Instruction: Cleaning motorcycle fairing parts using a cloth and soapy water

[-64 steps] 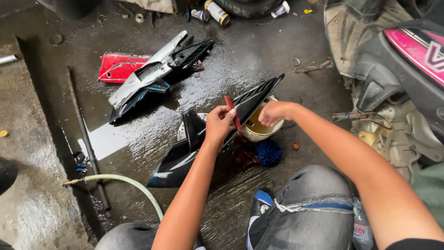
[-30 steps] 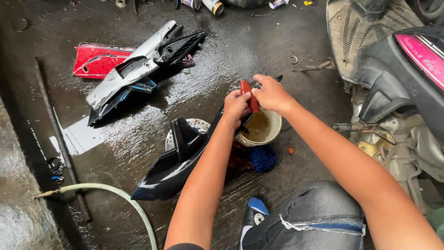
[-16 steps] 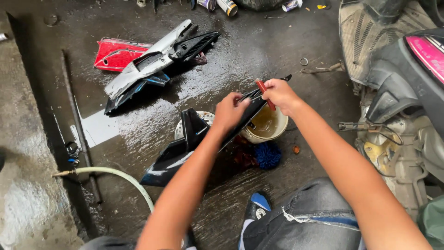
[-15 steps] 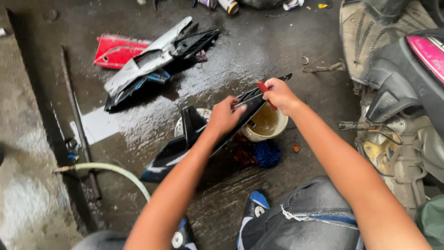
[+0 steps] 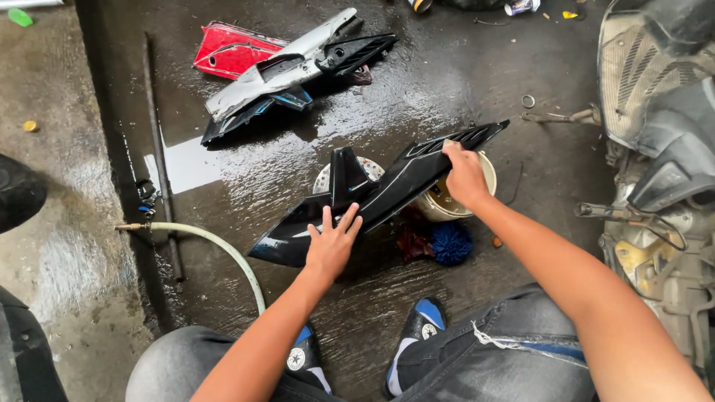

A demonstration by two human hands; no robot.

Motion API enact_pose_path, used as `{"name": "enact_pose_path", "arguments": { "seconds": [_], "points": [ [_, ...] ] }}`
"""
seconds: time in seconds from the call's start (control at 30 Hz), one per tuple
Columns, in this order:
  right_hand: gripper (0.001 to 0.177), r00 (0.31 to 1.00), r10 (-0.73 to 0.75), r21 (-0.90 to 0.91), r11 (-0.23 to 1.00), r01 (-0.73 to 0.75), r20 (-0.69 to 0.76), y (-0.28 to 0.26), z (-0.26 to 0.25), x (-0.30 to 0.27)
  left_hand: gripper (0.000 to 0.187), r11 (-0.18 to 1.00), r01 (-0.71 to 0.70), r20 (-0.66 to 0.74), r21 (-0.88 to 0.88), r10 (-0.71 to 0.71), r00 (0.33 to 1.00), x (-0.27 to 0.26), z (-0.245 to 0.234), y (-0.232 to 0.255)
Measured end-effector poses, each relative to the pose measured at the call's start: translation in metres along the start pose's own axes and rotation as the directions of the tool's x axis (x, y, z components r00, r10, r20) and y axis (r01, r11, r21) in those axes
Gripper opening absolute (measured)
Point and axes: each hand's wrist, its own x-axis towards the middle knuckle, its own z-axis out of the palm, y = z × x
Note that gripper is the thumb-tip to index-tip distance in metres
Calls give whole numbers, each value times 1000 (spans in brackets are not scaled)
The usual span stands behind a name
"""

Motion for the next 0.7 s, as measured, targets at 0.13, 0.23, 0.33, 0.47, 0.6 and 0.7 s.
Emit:
{"name": "enact_pose_path", "arguments": {
  "seconds": [0.13,0.23,0.33,0.47,0.6,0.7],
  "points": [
    [54,964,-242,12,969,245,-110,-39,5,-3,54,999,-19,-108,-40,15,994,8,20,-5],
    [47,782,-579,42,797,603,-229,-84,8,-21,53,990,-18,-78,-138,7,997,13,29,-10],
    [53,776,-629,1,777,629,-44,-97,19,-40,54,987,-12,-83,-163,-2,997,21,35,-12],
    [71,856,-514,-11,857,515,58,-85,9,-27,62,995,-6,-191,-95,-12,981,34,52,-14],
    [67,929,-354,-102,933,344,-109,-25,5,-2,61,991,-18,-209,-132,-10,978,39,63,-18],
    [64,1000,-29,-85,996,29,-1,-4,6,2,61,995,-13,-208,-102,-8,978,44,70,-17]
  ]
}}
